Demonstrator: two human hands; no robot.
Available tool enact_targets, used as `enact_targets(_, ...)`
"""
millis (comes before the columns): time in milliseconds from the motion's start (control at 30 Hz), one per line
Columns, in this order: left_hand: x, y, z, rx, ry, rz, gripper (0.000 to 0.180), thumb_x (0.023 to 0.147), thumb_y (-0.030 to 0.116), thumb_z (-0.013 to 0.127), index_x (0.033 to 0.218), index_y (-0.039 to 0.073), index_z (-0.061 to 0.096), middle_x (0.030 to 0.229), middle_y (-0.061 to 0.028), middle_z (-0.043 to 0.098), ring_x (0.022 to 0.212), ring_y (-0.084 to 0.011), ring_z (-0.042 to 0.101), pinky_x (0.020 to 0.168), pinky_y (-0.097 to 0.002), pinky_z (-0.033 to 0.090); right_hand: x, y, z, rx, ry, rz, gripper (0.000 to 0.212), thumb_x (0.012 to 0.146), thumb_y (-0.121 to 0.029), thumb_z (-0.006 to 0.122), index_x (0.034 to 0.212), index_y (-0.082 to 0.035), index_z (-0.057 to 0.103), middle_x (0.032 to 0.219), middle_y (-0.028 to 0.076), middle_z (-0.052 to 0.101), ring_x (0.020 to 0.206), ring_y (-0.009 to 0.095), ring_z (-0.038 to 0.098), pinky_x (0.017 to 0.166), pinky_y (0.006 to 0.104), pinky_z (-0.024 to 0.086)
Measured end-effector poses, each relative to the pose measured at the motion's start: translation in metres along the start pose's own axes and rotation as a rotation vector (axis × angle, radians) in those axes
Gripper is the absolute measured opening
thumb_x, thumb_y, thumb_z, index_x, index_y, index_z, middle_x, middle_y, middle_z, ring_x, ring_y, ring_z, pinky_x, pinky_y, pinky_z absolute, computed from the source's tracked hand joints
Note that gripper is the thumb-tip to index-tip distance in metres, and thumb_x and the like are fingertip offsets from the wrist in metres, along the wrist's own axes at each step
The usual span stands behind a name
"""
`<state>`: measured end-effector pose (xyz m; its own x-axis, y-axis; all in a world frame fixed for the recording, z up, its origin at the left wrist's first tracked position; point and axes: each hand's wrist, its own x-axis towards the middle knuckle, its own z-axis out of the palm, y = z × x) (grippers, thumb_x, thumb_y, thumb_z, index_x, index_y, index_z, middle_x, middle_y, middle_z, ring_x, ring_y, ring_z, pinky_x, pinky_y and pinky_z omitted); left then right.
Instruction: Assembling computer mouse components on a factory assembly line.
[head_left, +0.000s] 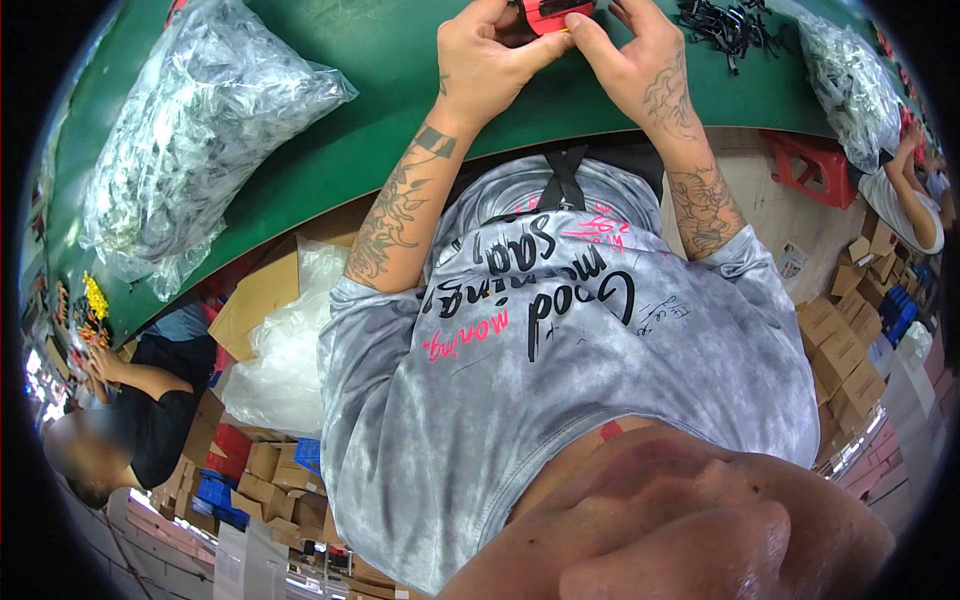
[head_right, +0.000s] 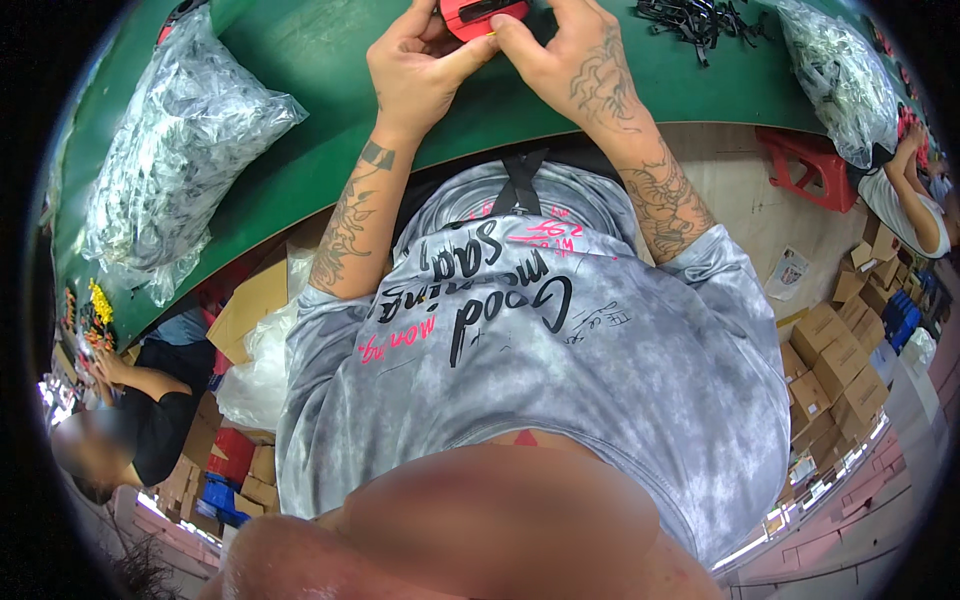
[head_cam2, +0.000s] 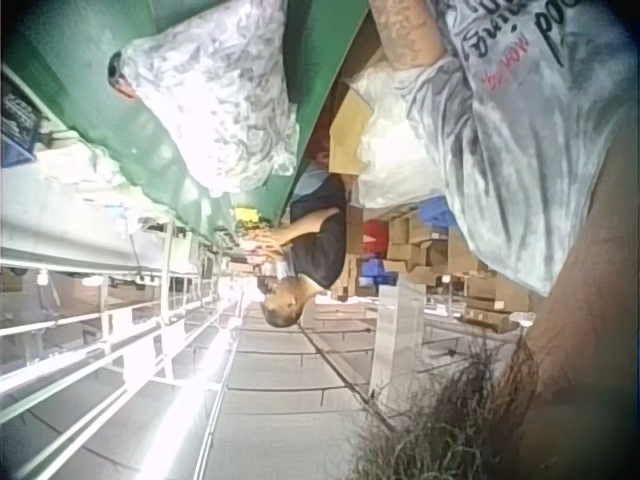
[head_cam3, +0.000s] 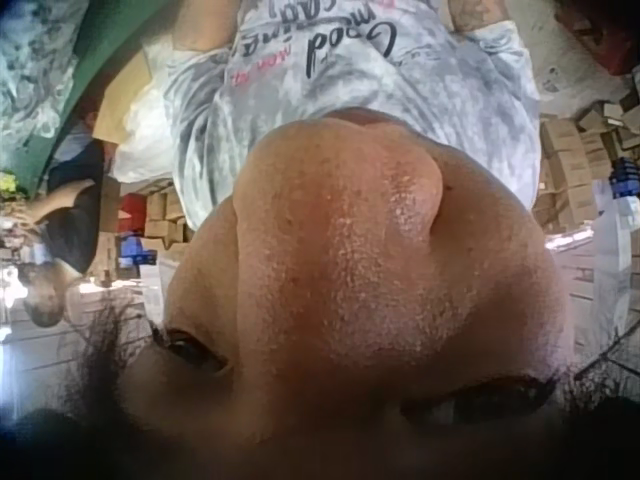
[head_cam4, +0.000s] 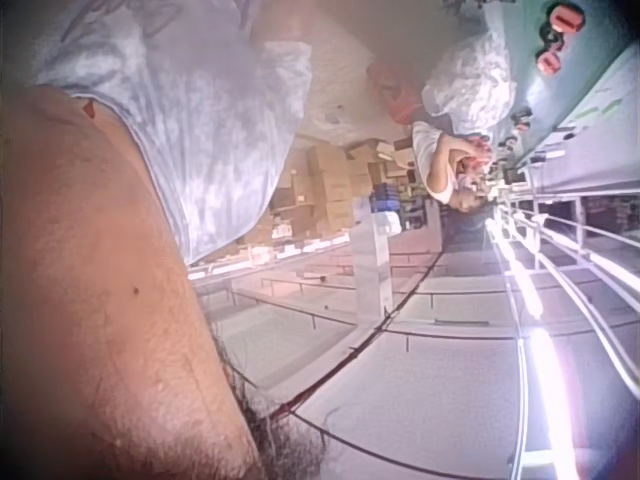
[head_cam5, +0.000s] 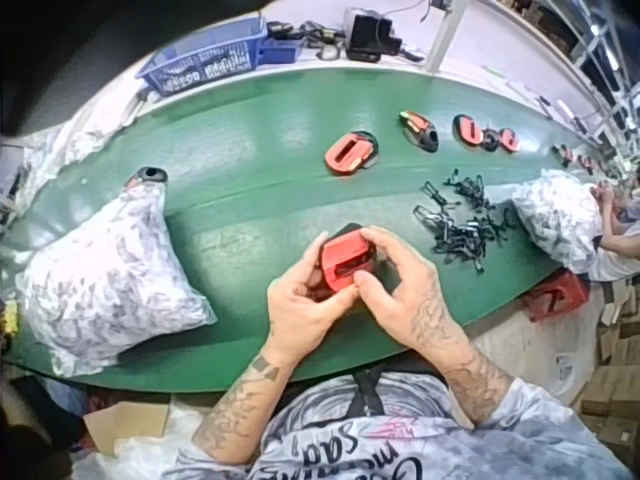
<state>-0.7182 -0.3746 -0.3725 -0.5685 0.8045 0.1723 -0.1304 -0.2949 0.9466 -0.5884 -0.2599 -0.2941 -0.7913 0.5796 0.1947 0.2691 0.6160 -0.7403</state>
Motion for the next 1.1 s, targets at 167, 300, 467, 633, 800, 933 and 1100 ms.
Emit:
enact_targets(167, 0.0, 0.013, 0.007, 0.316, 0.053, 0.108, 0.072, 0.085, 0.006, 0.084, 0.149, -0.001, 0.053, 0.116, -0.0115, 0.076, 0.098, -0.011, 0.071, 0.086, -0.0275, 0.058, 0.009, -0.01, 0.016, 0.613, 0.0, 0.243, 0.053, 0.092, -0.003, 0.064, 0.142, 0.004, 0.046, 0.131, 0.015, 0.06, 0.123, 0.024, 0.06, 0.105, 0.0362, 0.048)
enact_targets(300, 0.001, 0.012, 0.007, 0.462, 0.069, 0.28, 0.074, 0.081, 0.006, 0.086, 0.148, 0.001, 0.054, 0.111, -0.0167, 0.076, 0.092, -0.0177, 0.075, 0.082, -0.03, 0.058, 0.011, 0.001, 0.03, 0.84, 0.055, 0.242, 0.051, 0.089, 0.004, 0.056, 0.139, 0.004, 0.043, 0.122, 0.01, 0.058, 0.114, 0.018, 0.058, 0.099, 0.031, 0.049)
enact_targets(467, 0.0, 0.01, 0.006, 0.583, 0.059, 0.388, 0.075, 0.078, 0.007, 0.087, 0.146, 0.003, 0.056, 0.105, -0.0216, 0.074, 0.087, -0.0294, 0.076, 0.078, -0.034, 0.059, 0.021, 0.008, 0.024, 0.994, -0.026, 0.381, 0.05, 0.083, 0.01, 0.052, 0.132, 0.002, 0.046, 0.116, 0.009, 0.057, 0.102, 0.017, 0.059, 0.09, 0.0283, 0.05)
enact_targets(633, -0.002, 0.014, 0.009, 0.686, 0.064, 0.342, 0.071, 0.079, 0.003, 0.084, 0.145, -0.001, 0.056, 0.108, -0.0229, 0.073, 0.092, -0.0371, 0.075, 0.08, -0.0371, 0.059, 0.025, 0.01, 0.026, 1.217, -0.027, 0.405, 0.053, 0.079, 0.015, 0.052, 0.129, -0.001, 0.049, 0.11, 0.009, 0.06, 0.097, 0.019, 0.062, 0.085, 0.0289, 0.053)
enact_targets(800, 0.004, 0.008, 0.01, 0.76, 0.039, 0.597, 0.066, 0.08, -0.002, 0.078, 0.142, -0.005, 0.056, 0.118, -0.0256, 0.071, 0.102, -0.04, 0.073, 0.084, -0.04, 0.059, 0.022, 0.029, 0.026, 1.316, -0.111, 0.388, 0.055, 0.077, 0.017, 0.051, 0.128, -0.004, 0.051, 0.112, 0.009, 0.061, 0.096, 0.018, 0.064, 0.078, 0.0272, 0.055)
enact_targets(933, 0.005, 0.013, 0.015, 0.852, 0.023, 0.589, 0.063, 0.079, -0.006, 0.074, 0.14, -0.005, 0.057, 0.12, -0.0266, 0.07, 0.105, -0.0409, 0.072, 0.086, -0.0413, 0.059, 0.024, 0.036, 0.026, 1.334, -0.114, 0.375, 0.056, 0.077, 0.018, 0.054, 0.128, -0.004, 0.051, 0.112, 0.008, 0.061, 0.095, 0.017, 0.064, 0.076, 0.0261, 0.055)
enact_targets(1100, 0.004, 0.014, 0.016, 0.812, 0.023, 0.516, 0.062, 0.078, -0.006, 0.074, 0.138, -0.004, 0.059, 0.118, -0.0269, 0.07, 0.102, -0.0421, 0.072, 0.085, -0.0421, 0.059, 0.027, 0.049, 0.026, 1.301, -0.196, 0.246, 0.058, 0.077, 0.017, 0.06, 0.13, -0.006, 0.052, 0.123, 0.007, 0.057, 0.106, 0.018, 0.062, 0.083, 0.0283, 0.054)
